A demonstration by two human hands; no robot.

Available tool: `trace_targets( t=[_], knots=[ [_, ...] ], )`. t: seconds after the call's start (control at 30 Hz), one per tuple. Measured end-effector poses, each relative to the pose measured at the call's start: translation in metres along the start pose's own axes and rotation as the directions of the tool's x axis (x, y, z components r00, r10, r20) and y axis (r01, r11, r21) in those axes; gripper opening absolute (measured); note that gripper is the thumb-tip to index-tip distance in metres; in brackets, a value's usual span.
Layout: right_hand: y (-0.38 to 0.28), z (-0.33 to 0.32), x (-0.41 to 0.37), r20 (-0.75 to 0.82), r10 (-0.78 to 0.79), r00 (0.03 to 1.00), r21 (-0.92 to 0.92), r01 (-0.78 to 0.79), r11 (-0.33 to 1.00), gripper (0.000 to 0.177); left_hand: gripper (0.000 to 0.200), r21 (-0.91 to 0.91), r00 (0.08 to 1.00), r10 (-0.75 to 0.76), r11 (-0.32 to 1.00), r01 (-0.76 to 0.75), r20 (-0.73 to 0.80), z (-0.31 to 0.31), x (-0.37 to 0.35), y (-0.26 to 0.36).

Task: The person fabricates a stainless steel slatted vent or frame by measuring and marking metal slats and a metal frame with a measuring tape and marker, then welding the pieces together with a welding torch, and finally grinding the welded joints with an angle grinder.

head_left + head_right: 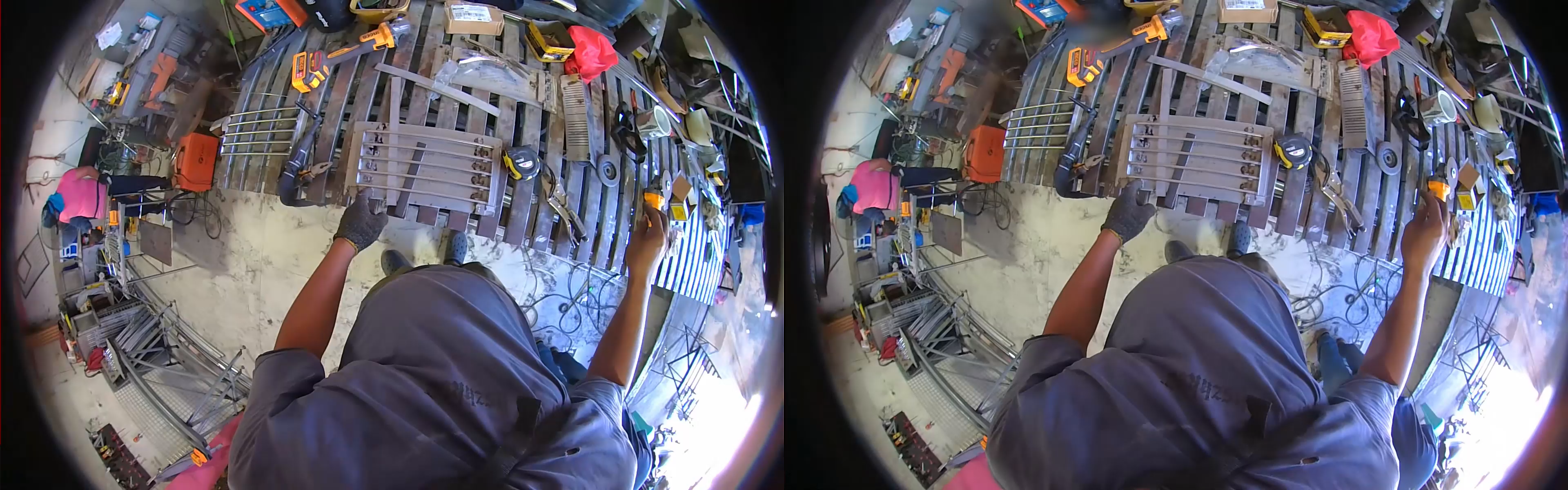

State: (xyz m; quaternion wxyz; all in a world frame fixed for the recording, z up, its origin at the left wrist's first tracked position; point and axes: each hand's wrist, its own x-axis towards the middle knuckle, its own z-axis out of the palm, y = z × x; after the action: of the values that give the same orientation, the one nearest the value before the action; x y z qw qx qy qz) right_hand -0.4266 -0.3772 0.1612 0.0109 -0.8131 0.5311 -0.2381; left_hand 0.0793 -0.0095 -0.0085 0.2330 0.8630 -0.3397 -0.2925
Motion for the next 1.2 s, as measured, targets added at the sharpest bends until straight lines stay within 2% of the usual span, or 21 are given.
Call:
trace_targets(
  t=[0.07,0.17,0.27,0.37,0.4,0.43,0.47,0.5,0.6,0.67,0.7,0.8,0.87,0.97,1.07,1.17,1.2],
  knots=[
    [-0.005,0.001,0.001,-0.002,-0.009,1.000,0.006,0.009,1.000,0.033,0.068,0.001,0.995,0.064,0.998,-0.064,-0.075,0.007,0.003,-0.009],
    [-0.006,0.006,0.005,0.003,0.008,1.000,0.004,-0.008,1.000,0.032,0.057,0.029,0.996,0.056,0.998,-0.054,-0.074,-0.007,-0.006,0.004],
    [-0.013,0.011,0.010,-0.007,-0.003,1.000,-0.019,0.003,1.000,0.028,0.044,-0.063,0.998,-0.057,0.996,0.055,-0.030,-0.040,-0.022,0.024],
    [-0.029,0.022,0.013,0.016,0.000,1.000,0.007,0.000,1.000,0.024,0.039,-0.071,0.981,0.005,0.997,-0.019,-0.194,-0.060,-0.029,0.007],
    [-0.036,0.026,0.013,0.035,-0.010,0.999,0.010,0.009,1.000,0.024,0.039,-0.044,0.958,0.051,0.997,-0.066,-0.282,-0.067,-0.024,-0.002],
    [-0.044,0.030,0.011,0.052,-0.018,0.998,0.012,0.018,1.000,0.024,0.039,0.037,0.929,0.038,0.999,-0.027,-0.368,-0.083,-0.018,0.002],
    [-0.056,0.036,0.009,0.047,-0.073,0.996,0.059,0.070,0.996,0.024,0.042,0.200,0.840,0.188,0.975,-0.097,-0.509,-0.093,-0.003,-0.012],
    [-0.079,0.035,0.006,0.080,-0.088,0.993,0.082,0.081,0.993,0.023,0.044,0.366,0.714,0.348,0.921,-0.137,-0.608,-0.103,0.013,-0.024],
    [-0.154,0.040,-0.014,0.186,-0.151,0.971,0.195,0.114,0.974,0.026,0.057,0.558,0.713,0.322,0.821,0.117,-0.623,-0.135,0.049,-0.029],
    [-0.211,0.039,-0.029,0.233,-0.217,0.948,0.257,0.155,0.954,0.028,0.061,0.551,0.893,0.088,0.812,0.192,-0.440,-0.151,0.082,-0.049],
    [-0.241,0.037,-0.039,0.252,-0.255,0.934,0.277,0.183,0.943,0.028,0.063,0.561,0.946,-0.031,0.798,0.218,-0.323,-0.156,0.096,-0.063],
    [-0.318,0.038,-0.072,0.264,-0.278,0.924,0.345,0.179,0.921,0.030,0.054,0.538,0.979,-0.013,0.834,0.124,-0.204,-0.162,0.122,-0.088],
    [-0.364,0.039,-0.100,0.268,-0.267,0.926,0.366,0.158,0.917,0.030,0.046,0.473,0.989,0.034,0.880,0.041,-0.147,-0.171,0.113,-0.085],
    [-0.423,0.046,-0.142,0.267,-0.259,0.928,0.380,0.145,0.914,0.033,0.041,0.466,0.970,0.145,0.884,-0.038,-0.197,-0.193,0.088,-0.080],
    [-0.471,0.053,-0.177,0.299,-0.197,0.934,0.427,0.054,0.903,0.034,0.039,0.446,0.853,0.360,0.878,-0.173,-0.378,-0.201,0.079,-0.104],
    [-0.514,0.054,-0.204,0.453,-0.053,0.890,0.540,-0.226,0.811,0.035,0.036,0.295,0.847,0.379,0.914,-0.278,-0.373,-0.240,0.017,-0.059],
    [-0.523,0.057,-0.209,0.640,-0.004,0.769,0.535,-0.441,0.721,0.047,0.032,0.339,0.800,0.482,0.865,-0.370,-0.358,-0.244,0.000,-0.051]
  ],
)
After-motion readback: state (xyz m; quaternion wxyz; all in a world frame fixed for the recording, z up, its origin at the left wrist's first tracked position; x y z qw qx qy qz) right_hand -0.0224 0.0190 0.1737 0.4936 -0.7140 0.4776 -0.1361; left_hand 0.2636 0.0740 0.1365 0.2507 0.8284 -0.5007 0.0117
